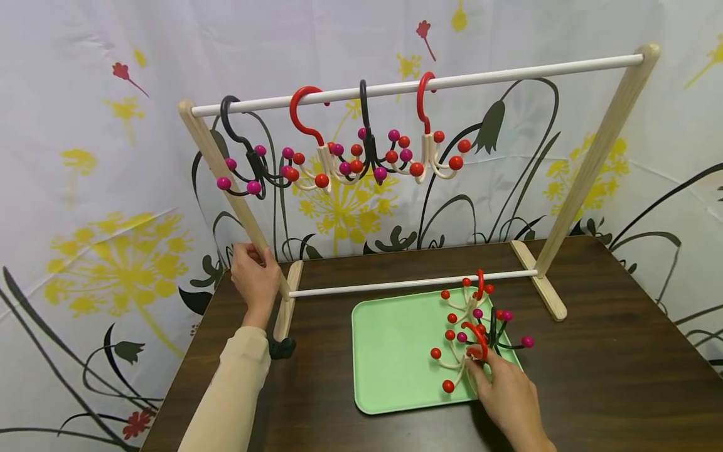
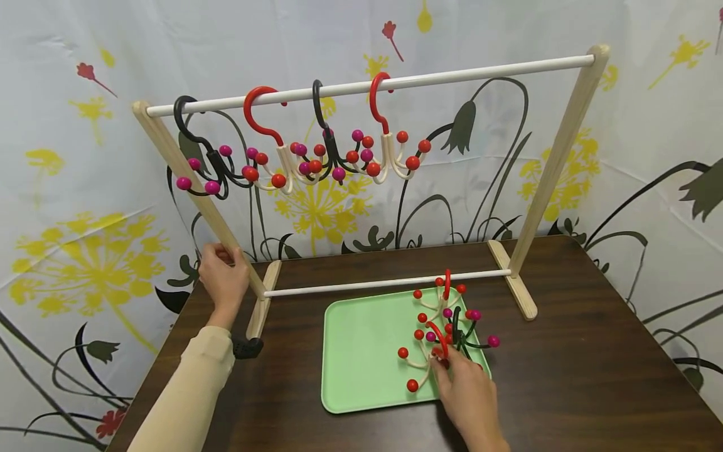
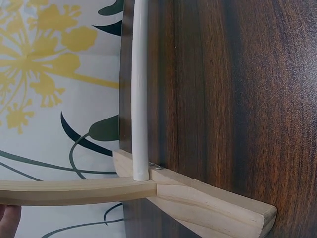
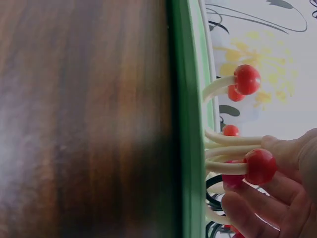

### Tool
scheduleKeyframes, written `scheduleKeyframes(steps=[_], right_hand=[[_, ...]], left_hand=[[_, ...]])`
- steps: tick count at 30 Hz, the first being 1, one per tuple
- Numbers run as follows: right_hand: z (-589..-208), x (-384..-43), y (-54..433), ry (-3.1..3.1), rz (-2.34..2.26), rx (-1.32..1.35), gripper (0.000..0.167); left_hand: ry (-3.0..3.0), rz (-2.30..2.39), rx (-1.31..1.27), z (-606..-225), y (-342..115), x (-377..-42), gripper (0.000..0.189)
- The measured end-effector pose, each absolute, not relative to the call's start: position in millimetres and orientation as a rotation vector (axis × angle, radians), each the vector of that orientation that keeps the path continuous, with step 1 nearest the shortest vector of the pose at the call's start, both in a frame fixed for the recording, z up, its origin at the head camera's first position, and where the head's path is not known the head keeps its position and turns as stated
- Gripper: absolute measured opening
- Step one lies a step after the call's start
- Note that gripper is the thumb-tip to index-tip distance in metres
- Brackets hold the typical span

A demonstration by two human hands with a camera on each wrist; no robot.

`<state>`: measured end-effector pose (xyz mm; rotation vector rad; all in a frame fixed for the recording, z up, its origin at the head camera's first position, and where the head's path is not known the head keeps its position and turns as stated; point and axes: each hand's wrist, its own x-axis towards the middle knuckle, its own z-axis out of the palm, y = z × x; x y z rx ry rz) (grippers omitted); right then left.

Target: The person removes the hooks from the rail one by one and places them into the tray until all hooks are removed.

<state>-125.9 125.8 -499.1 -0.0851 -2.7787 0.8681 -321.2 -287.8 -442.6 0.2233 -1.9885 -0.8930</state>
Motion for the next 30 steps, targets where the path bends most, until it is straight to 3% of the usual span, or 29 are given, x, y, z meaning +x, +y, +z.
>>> scheduleKeyframes(steps=[14, 23, 30], right_hand=[[-499.1, -122.1, 125.0, -2.735, 0.900, -0.082, 0.013], [-480.7, -114.3, 134.3, -2.819, 0.901, -0.119, 0.031], [-455.2, -101.0, 147.4, -2.792, 0.880, -0.023, 0.027]], left_hand=[[-1.990, -0.888, 0.213, -443.9, -288.7, -321.6, 0.021], [-1.996, -0.903, 0.227, -443.5, -287.2, -320.9, 0.021], [-1.996, -0.902, 0.232, -443.8, -287.0, -322.1, 0.021]])
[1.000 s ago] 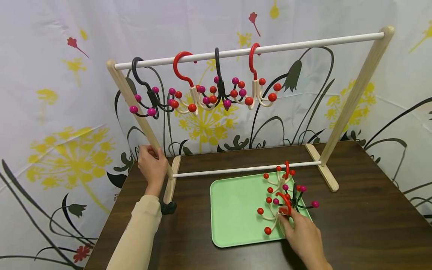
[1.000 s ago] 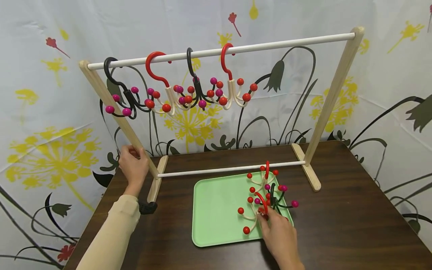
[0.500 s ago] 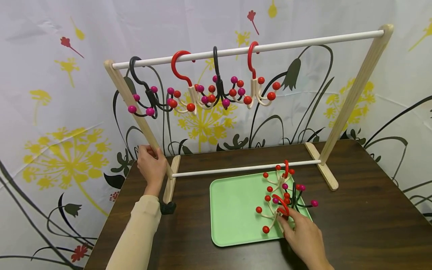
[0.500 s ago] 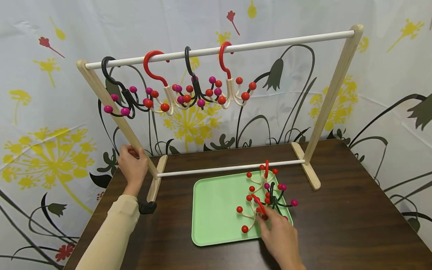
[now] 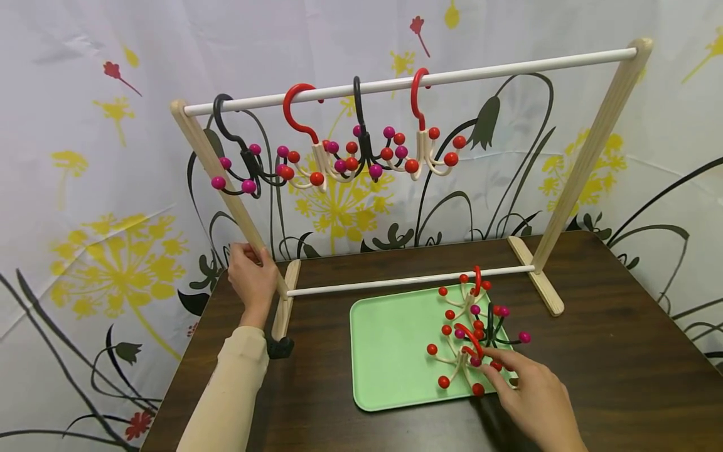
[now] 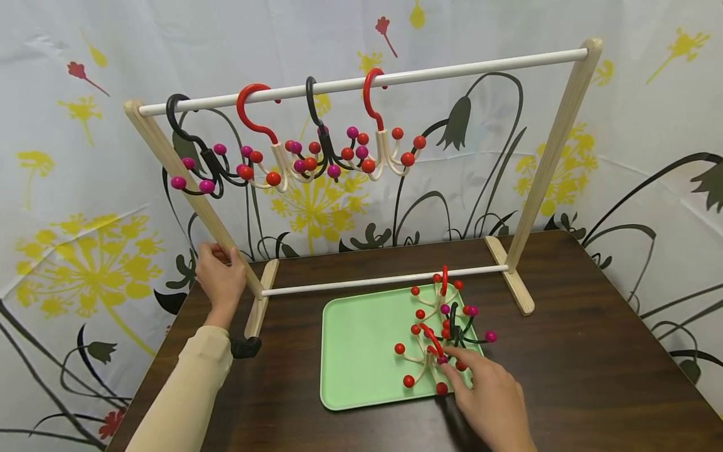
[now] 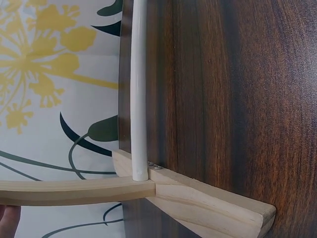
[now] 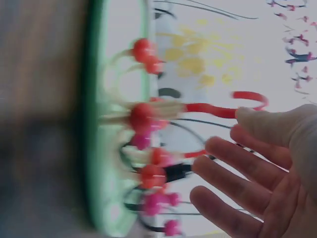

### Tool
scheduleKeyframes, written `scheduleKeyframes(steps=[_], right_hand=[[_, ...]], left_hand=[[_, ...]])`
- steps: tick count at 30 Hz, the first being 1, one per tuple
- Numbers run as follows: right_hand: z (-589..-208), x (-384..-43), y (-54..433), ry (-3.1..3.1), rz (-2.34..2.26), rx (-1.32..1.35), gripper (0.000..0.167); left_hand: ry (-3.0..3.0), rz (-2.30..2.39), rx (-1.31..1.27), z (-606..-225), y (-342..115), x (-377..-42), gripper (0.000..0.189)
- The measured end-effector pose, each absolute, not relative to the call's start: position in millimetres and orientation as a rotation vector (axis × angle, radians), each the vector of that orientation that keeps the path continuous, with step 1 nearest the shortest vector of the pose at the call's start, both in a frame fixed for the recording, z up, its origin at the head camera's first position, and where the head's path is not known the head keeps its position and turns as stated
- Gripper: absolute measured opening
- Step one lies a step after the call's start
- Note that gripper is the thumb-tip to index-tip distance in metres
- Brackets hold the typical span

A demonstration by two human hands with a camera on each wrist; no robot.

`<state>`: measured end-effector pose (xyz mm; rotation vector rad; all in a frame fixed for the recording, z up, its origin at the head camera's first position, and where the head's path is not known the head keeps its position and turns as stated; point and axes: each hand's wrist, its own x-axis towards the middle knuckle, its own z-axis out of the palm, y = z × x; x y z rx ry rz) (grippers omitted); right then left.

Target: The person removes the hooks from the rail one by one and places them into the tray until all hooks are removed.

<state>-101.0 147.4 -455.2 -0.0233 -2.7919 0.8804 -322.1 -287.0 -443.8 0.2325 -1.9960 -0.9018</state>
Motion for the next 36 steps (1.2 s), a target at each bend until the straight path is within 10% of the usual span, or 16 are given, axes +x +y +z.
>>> scheduleKeyframes(steps=[10, 22, 36], right_hand=[[-364.0, -119.7, 155.9, -2.395, 0.919, 0.392, 0.023], [-229.1, -231.0, 131.5, -2.317, 0.987, 0.423, 0.036], [-217.8, -310.5, 99.3, -2.546, 0.889, 0.384, 0.052]], left_hand=[[-2.001, -0.889, 0.238, -443.8, -288.2, -320.8, 0.021], [-2.018, -0.892, 0.240, -442.7, -288.3, -320.7, 0.022], [-2.014, -0.893, 0.257, -439.7, -287.1, -318.7, 0.022]])
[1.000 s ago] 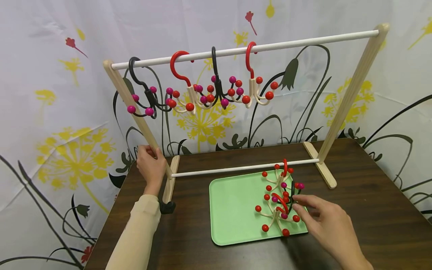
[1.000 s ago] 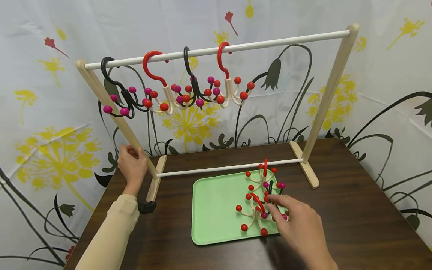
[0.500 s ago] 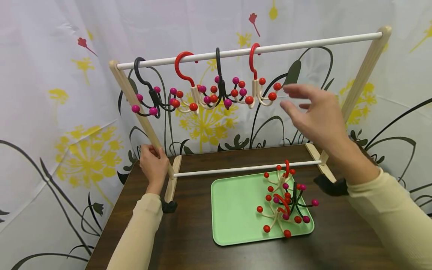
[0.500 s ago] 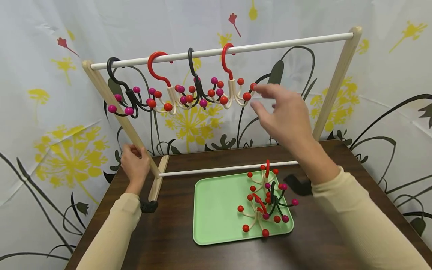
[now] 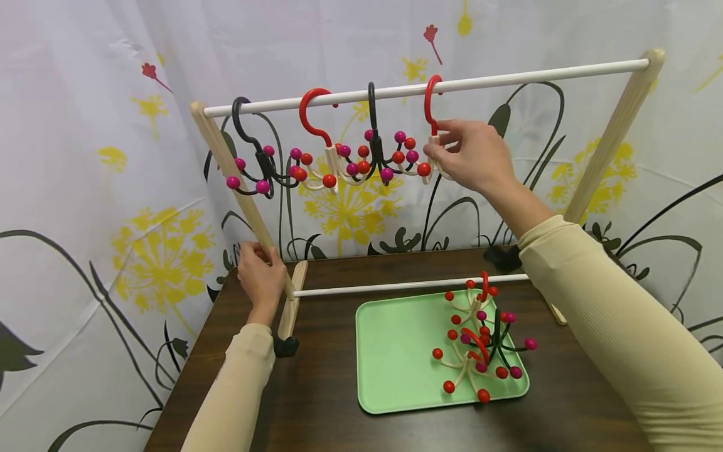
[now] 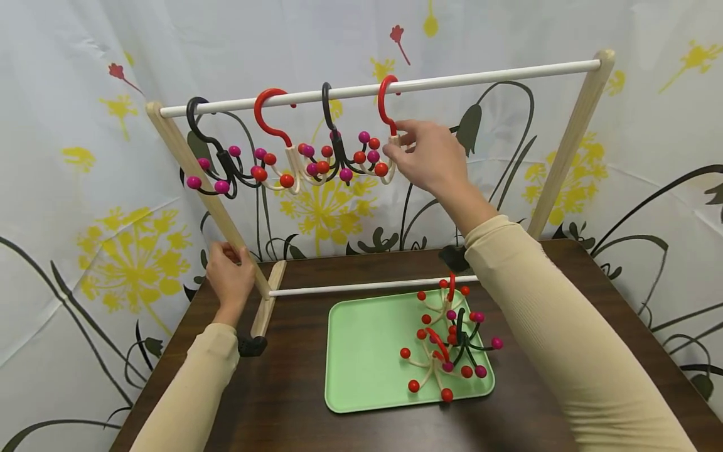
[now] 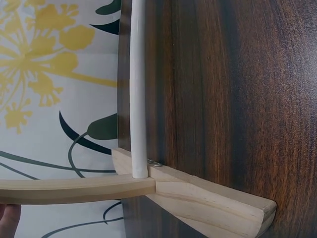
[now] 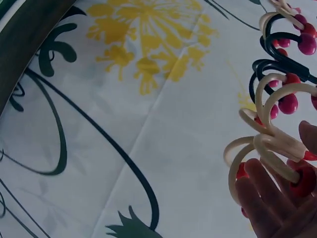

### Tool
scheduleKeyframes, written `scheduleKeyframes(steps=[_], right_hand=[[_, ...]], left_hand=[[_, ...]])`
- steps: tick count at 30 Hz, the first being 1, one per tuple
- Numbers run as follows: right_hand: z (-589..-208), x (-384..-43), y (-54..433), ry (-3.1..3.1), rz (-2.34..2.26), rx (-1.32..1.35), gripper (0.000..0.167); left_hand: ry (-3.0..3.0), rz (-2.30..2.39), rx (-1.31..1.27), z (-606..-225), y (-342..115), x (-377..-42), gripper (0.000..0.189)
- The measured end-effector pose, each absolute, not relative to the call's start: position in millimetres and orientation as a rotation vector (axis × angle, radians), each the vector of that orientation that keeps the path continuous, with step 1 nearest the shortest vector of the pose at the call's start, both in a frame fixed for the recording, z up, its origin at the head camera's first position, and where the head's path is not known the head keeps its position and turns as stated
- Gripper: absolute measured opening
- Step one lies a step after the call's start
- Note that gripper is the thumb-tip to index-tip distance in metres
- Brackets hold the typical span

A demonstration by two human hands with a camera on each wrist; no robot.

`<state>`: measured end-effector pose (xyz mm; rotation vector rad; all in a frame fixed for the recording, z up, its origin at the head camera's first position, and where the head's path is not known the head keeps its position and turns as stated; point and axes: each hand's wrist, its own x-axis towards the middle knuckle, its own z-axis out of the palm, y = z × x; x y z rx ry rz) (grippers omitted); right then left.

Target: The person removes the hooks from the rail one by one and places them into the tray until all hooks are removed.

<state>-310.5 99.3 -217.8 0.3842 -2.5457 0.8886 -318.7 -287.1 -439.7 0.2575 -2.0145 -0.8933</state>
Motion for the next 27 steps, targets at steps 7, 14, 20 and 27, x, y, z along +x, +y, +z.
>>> scheduleKeyframes(steps=[7, 14, 20, 27], right_hand=[[-222.6, -313.8, 102.0, -2.526, 0.845, 0.330, 0.043], [-221.5, -313.9, 102.0, -2.511, 0.858, 0.339, 0.039], [-213.2, -309.6, 105.5, -2.468, 0.893, 0.361, 0.036], [-204.4, -297.6, 112.6, -2.450, 0.942, 0.393, 0.036]], left_hand=[[-2.017, -0.908, 0.232, -441.3, -284.4, -319.0, 0.022], [-2.001, -0.901, 0.242, -440.6, -286.5, -316.2, 0.022], [-2.009, -0.905, 0.244, -441.7, -286.4, -315.9, 0.021], [-2.001, -0.899, 0.251, -442.5, -286.7, -317.2, 0.021]])
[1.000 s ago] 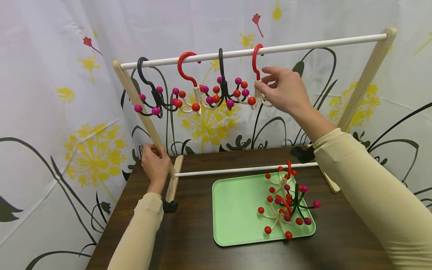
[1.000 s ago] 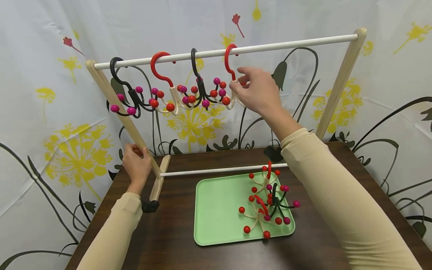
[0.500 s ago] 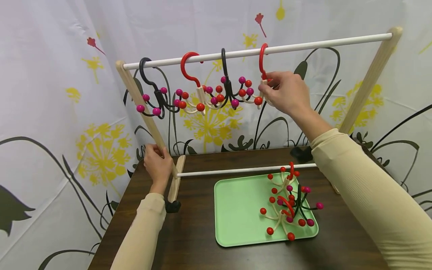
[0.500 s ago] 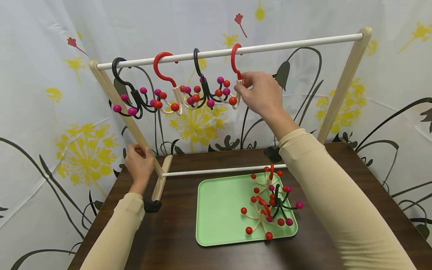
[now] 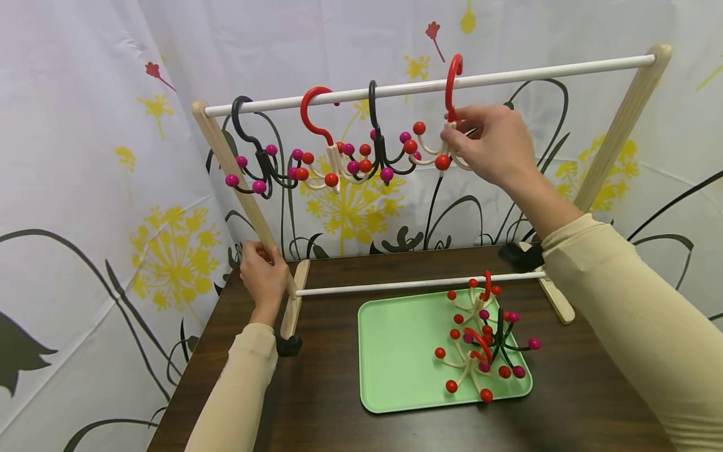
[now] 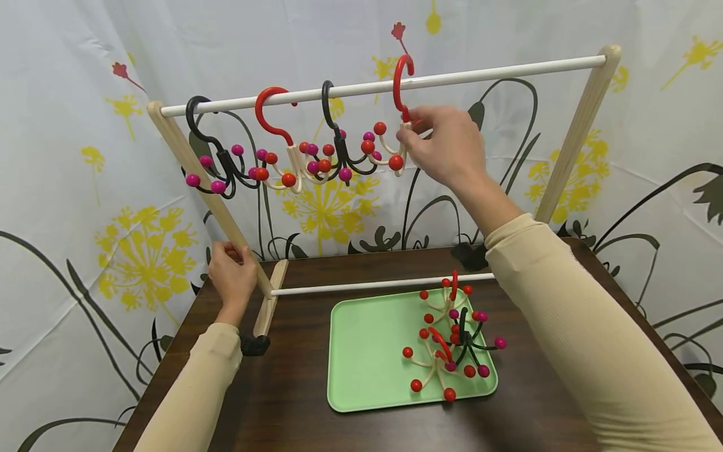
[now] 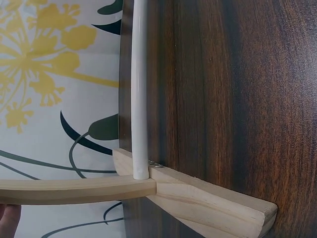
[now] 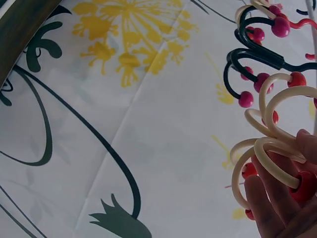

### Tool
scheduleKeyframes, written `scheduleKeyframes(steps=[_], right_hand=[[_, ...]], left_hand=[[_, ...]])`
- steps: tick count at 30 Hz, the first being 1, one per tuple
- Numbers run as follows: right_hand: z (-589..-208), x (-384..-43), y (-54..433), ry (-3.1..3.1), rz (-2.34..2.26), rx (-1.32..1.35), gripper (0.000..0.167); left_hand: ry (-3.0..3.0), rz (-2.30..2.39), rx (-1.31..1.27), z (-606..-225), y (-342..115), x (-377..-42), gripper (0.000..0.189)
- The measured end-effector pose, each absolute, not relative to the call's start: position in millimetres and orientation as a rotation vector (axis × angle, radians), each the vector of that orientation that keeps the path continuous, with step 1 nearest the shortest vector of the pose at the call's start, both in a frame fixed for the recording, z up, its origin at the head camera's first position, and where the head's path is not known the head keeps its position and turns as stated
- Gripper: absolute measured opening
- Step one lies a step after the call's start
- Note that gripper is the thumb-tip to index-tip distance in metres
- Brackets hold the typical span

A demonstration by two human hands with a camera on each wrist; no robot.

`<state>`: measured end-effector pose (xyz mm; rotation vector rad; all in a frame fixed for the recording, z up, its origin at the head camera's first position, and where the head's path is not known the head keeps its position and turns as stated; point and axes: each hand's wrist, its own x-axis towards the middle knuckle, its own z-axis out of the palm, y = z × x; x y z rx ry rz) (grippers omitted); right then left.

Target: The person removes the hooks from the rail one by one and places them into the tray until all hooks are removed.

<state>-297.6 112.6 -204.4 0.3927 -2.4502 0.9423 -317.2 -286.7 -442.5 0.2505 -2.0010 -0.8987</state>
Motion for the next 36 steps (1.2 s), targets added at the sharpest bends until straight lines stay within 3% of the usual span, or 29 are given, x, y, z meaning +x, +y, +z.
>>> scheduleKeyframes(steps=[7, 14, 26, 36], right_hand=[[-210.2, -268.7, 118.8, -2.409, 1.013, 0.425, 0.032], [-247.3, -221.7, 115.3, -2.434, 1.038, 0.410, 0.024], [-359.2, -152.2, 96.5, -2.660, 1.224, 0.658, 0.012], [-454.0, -128.0, 72.9, -2.581, 1.101, 0.519, 0.029]], left_hand=[[-1.997, -0.894, 0.240, -441.0, -286.4, -315.7, 0.021], [-2.002, -0.908, 0.228, -438.6, -285.0, -313.9, 0.022], [-2.010, -0.905, 0.219, -438.5, -284.0, -313.0, 0.021], [-2.025, -0.904, 0.223, -437.3, -285.2, -311.5, 0.021]])
